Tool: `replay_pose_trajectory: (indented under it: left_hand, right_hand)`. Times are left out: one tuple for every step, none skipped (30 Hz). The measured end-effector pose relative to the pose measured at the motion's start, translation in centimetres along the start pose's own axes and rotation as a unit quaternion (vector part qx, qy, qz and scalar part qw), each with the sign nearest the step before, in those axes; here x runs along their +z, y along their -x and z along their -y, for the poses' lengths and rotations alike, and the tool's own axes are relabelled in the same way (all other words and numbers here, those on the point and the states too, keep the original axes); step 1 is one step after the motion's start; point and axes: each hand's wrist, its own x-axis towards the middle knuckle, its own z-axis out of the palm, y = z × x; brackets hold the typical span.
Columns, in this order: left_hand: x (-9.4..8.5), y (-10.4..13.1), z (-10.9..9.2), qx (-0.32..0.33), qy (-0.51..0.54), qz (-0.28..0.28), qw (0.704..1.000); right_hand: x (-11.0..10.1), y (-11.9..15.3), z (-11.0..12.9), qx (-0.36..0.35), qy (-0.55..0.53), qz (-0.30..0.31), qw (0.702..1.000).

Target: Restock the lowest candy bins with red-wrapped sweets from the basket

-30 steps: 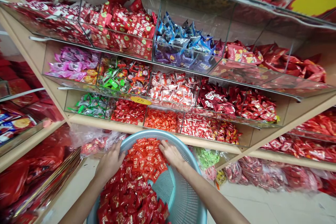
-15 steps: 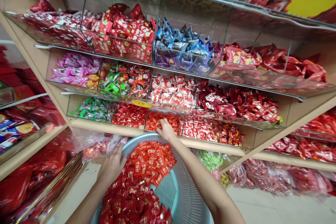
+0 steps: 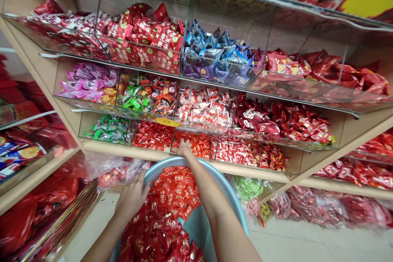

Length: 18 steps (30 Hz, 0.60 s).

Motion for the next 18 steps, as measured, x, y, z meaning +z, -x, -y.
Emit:
replay_pose_trajectory:
  left_hand:
    - [0.01, -0.01, 0.02, 0.000, -0.001, -0.001, 1.000]
    - [0.02, -0.01, 0.05, 0.001, -0.002, -0.002, 1.000]
    - [0.02, -0.01, 0.07, 0.003, -0.002, -0.002, 1.000]
    - [0.01, 0.00, 0.07, 0.003, -0.003, -0.002, 1.000]
    - [-0.01, 0.01, 0.07, 0.003, -0.004, 0.000, 1.000]
    - [-0.04, 0.01, 0.06, 0.003, -0.005, 0.002, 1.000]
    - [-0.07, 0.02, 0.03, 0.002, -0.006, 0.005, 1.000]
    - [-0.11, 0.01, 0.00, 0.002, -0.007, 0.007, 1.000]
    - [-0.15, 0.01, -0.04, 0.002, -0.008, 0.008, 1.000]
    - [-0.18, 0.01, -0.07, 0.002, -0.008, 0.008, 1.000]
    - [-0.22, 0.00, -0.11, 0.003, -0.007, 0.007, 1.000]
    - [-0.25, -0.01, -0.14, 0.004, -0.006, 0.005, 1.000]
    - [-0.27, -0.01, -0.16, 0.005, -0.005, 0.003, 1.000]
    - [-0.28, -0.02, -0.18, 0.006, -0.005, 0.003, 1.000]
    - [-0.29, -0.03, -0.19, 0.007, -0.006, 0.005, 1.000]
    - [-0.29, -0.03, -0.20, 0.007, -0.008, 0.006, 1.000]
    - [-0.29, -0.04, -0.21, 0.006, -0.010, 0.008, 1.000]
    - [-0.28, -0.04, -0.23, 0.003, -0.013, 0.009, 1.000]
  right_hand:
    - [0.03, -0.02, -0.10, 0.008, -0.006, 0.001, 1.000]
    - [0.01, -0.04, -0.21, 0.018, -0.014, 0.002, 1.000]
    - [-0.03, -0.05, -0.32, 0.026, -0.021, 0.002, 0.999]
    - [-0.08, -0.07, -0.42, 0.025, -0.026, 0.003, 0.999]
    - [-0.14, -0.09, -0.53, 0.021, -0.029, 0.004, 0.999]
    - [-0.19, -0.12, -0.63, 0.013, -0.032, 0.007, 0.999]
    - [-0.23, -0.14, -0.71, 0.005, -0.033, 0.011, 0.999]
    - [-0.24, -0.17, -0.78, -0.005, -0.033, 0.014, 0.999]
    - [-0.24, -0.19, -0.84, -0.013, -0.033, 0.017, 0.999]
    - [-0.22, -0.20, -0.88, -0.019, -0.032, 0.017, 0.999]
    - [-0.18, -0.21, -0.90, -0.021, -0.031, 0.015, 0.999]
    - [-0.13, -0.22, -0.90, -0.019, -0.030, 0.009, 0.999]
    - [-0.08, -0.22, -0.89, -0.014, -0.031, 0.001, 0.999]
    - [-0.02, -0.22, -0.88, -0.007, -0.033, -0.008, 0.999]
    - [0.03, -0.21, -0.86, -0.001, -0.037, -0.016, 0.999]
    - [0.07, -0.19, -0.84, 0.003, -0.041, -0.021, 0.999]
    - [0.09, -0.17, -0.83, 0.003, -0.045, -0.023, 0.999]
    - [0.11, -0.14, -0.84, 0.000, -0.047, -0.020, 0.999]
